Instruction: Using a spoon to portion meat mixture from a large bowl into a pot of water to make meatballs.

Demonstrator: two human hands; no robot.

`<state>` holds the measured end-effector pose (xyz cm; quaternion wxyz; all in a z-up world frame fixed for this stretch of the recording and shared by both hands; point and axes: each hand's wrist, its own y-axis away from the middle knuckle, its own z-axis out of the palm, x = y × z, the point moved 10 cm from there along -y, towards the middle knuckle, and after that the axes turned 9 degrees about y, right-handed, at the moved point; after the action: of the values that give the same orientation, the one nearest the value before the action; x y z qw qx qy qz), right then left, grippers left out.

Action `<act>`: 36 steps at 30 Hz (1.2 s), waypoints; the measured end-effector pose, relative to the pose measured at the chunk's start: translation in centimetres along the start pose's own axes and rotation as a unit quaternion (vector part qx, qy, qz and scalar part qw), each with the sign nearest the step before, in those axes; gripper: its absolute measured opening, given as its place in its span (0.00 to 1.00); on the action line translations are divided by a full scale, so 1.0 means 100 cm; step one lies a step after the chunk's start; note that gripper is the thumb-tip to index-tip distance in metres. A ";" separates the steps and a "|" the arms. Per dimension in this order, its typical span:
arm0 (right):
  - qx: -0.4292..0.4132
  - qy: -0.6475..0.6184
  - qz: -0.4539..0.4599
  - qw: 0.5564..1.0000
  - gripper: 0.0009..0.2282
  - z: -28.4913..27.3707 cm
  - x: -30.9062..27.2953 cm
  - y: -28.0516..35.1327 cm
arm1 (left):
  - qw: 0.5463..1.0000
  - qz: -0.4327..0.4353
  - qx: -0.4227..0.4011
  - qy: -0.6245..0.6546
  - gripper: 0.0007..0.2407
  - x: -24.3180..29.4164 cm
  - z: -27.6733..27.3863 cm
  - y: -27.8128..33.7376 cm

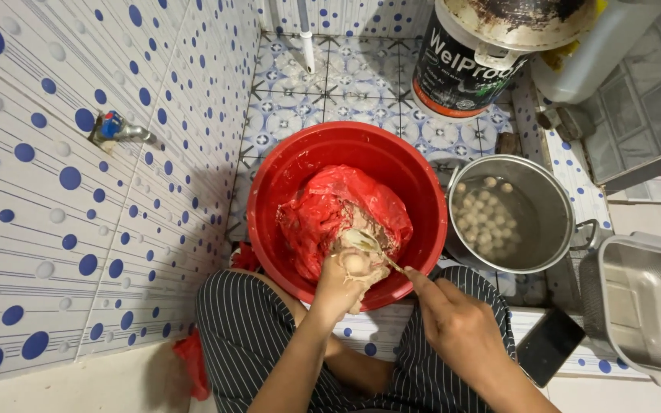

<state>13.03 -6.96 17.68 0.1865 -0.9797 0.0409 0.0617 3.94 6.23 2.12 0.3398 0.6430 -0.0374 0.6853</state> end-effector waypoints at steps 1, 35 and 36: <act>-0.001 0.000 0.000 1.000 0.19 0.000 0.000 -0.001 | 1.000 -0.001 0.000 0.000 0.09 0.004 0.000 0.002; -0.107 -0.358 0.414 0.830 0.09 0.137 0.156 0.063 | 0.978 0.018 0.075 -0.194 0.08 -0.075 -0.035 -0.064; -0.030 -0.306 0.403 0.862 0.07 0.131 0.178 0.063 | 0.980 0.039 0.087 -0.177 0.12 -0.074 -0.037 -0.064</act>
<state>28.64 -8.93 0.85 0.1189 -0.8148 0.3708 0.4295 3.64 9.82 -7.72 0.2438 0.7794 -0.0620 0.5738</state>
